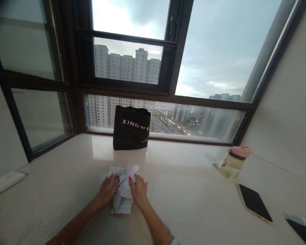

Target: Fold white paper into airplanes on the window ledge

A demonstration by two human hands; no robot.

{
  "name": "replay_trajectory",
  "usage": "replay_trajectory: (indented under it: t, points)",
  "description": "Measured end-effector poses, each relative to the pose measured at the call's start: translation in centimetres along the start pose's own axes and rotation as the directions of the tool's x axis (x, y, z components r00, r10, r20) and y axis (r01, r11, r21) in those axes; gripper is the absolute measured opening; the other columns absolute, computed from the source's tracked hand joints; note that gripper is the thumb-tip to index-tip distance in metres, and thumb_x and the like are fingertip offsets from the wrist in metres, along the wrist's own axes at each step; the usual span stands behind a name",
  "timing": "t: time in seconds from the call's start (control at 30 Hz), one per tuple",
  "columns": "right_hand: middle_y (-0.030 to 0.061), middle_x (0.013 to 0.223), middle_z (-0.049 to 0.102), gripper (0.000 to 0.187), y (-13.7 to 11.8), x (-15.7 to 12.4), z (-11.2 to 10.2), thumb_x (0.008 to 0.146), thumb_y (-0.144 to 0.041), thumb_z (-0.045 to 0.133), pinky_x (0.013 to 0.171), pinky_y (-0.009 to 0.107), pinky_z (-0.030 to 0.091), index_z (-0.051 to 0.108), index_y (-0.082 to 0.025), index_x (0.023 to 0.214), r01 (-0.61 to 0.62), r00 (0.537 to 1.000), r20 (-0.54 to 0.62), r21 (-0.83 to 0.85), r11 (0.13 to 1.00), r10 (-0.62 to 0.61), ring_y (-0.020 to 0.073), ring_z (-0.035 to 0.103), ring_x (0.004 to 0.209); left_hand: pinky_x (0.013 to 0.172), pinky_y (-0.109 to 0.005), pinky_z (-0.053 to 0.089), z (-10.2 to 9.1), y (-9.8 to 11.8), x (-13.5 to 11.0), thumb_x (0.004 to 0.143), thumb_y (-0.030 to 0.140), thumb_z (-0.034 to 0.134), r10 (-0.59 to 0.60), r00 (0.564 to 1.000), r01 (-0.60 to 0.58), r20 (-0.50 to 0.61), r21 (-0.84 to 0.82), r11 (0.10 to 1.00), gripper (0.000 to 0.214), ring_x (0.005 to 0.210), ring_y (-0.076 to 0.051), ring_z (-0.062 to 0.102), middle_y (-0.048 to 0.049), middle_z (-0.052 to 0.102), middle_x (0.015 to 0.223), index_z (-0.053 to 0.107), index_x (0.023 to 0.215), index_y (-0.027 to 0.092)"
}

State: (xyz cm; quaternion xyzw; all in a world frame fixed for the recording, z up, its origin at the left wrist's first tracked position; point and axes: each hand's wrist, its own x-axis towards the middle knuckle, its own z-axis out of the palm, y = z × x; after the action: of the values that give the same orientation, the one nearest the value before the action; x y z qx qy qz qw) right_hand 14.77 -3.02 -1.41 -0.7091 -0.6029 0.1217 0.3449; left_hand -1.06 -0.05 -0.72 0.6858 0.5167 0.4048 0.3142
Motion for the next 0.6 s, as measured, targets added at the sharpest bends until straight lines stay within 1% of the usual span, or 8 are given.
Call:
replay_trajectory:
  t: [0.07,0.17,0.23,0.33,0.4,0.47,0.53,0.6]
  points:
    - [0.01,0.119,0.052,0.048,-1.4,-0.7,1.6,0.083,-0.048,0.029,0.098,0.046,0.024,0.049,-0.019,0.115,0.008,1.0,-0.026,0.185,0.983,-0.003,0.0245,0.042,0.114,0.105,-0.038,0.013,1.8,0.8,-0.7,0.073,0.031,0.049,0.029,0.998,-0.025,0.049,-0.089,0.996,0.028,0.122,-0.023,0.034,-0.0069,0.053,0.119,0.06,0.097,0.021]
    - [0.0099,0.117,0.053,0.05,-4.5,-0.3,1.6,0.082,-0.05,0.03,0.095,0.037,0.031,0.052,-0.017,0.112,0.113,0.989,-0.138,0.53,0.841,-0.046,0.0208,0.045,0.11,0.103,-0.035,0.023,2.6,3.5,-0.6,0.082,0.038,0.031,0.053,0.998,-0.043,0.032,-0.239,0.97,0.041,0.119,-0.019,0.038,-0.0067,0.046,0.127,0.049,0.114,0.019]
    - [0.0082,0.116,0.053,0.047,-6.6,0.6,0.2,0.08,-0.049,0.035,0.094,0.033,0.033,0.052,-0.019,0.112,0.2,0.973,-0.216,0.634,0.747,-0.077,0.0189,0.046,0.108,0.102,-0.035,0.024,1.6,5.6,0.1,0.084,0.04,0.027,0.076,0.996,-0.084,-0.037,-0.358,0.93,0.046,0.12,-0.018,0.036,-0.0084,0.042,0.13,0.043,0.12,0.016]
    - [0.0076,0.116,0.052,0.042,-8.1,2.4,-3.0,0.079,-0.044,0.038,0.094,0.034,0.032,0.052,-0.019,0.11,0.287,0.945,-0.305,0.612,0.737,-0.115,0.0185,0.045,0.108,0.102,-0.035,0.025,-1.1,7.7,1.6,0.083,0.04,0.032,0.117,0.988,-0.146,-0.1,-0.362,0.921,0.045,0.12,-0.019,0.036,-0.0091,0.042,0.129,0.043,0.119,0.015]
    - [0.008,0.116,0.05,0.039,-7.3,3.4,-4.8,0.079,-0.043,0.038,0.096,0.037,0.027,0.055,-0.019,0.104,0.283,0.918,-0.391,0.528,0.801,-0.067,0.02,0.039,0.114,0.101,-0.037,0.025,-3.0,7.3,2.6,0.083,0.041,0.034,0.136,0.978,-0.178,-0.161,-0.283,0.943,0.043,0.12,-0.019,0.036,-0.0079,0.044,0.128,0.046,0.116,0.017]
    - [0.0084,0.113,0.051,0.037,-5.3,4.0,-5.6,0.077,-0.043,0.038,0.098,0.04,0.023,0.057,-0.019,0.098,0.24,0.895,-0.446,0.438,0.866,-0.022,0.0215,0.036,0.115,0.103,-0.04,0.02,-4.1,5.6,3.0,0.082,0.041,0.035,0.141,0.963,-0.177,-0.231,-0.147,0.973,0.041,0.123,-0.021,0.03,-0.0062,0.043,0.128,0.047,0.115,0.02]
    - [0.0095,0.109,0.053,0.036,-2.8,4.2,-5.2,0.076,-0.042,0.039,0.095,0.041,0.026,0.056,-0.018,0.096,0.185,0.905,-0.425,0.379,0.907,-0.007,0.0225,0.04,0.112,0.104,-0.042,0.016,-4.0,3.0,2.9,0.081,0.041,0.037,0.123,0.958,-0.13,-0.257,-0.011,0.991,0.04,0.125,-0.022,0.027,-0.0072,0.044,0.128,0.051,0.111,0.019]
    - [0.0132,0.104,0.056,0.038,-0.8,3.9,-3.5,0.075,-0.042,0.039,0.092,0.041,0.031,0.057,-0.015,0.093,0.091,0.938,-0.345,0.346,0.934,0.037,0.0246,0.045,0.106,0.103,-0.044,0.018,-2.5,0.7,2.2,0.08,0.04,0.038,0.071,0.983,-0.063,-0.17,0.053,0.997,0.038,0.124,-0.024,0.03,-0.0093,0.047,0.125,0.052,0.109,0.02]
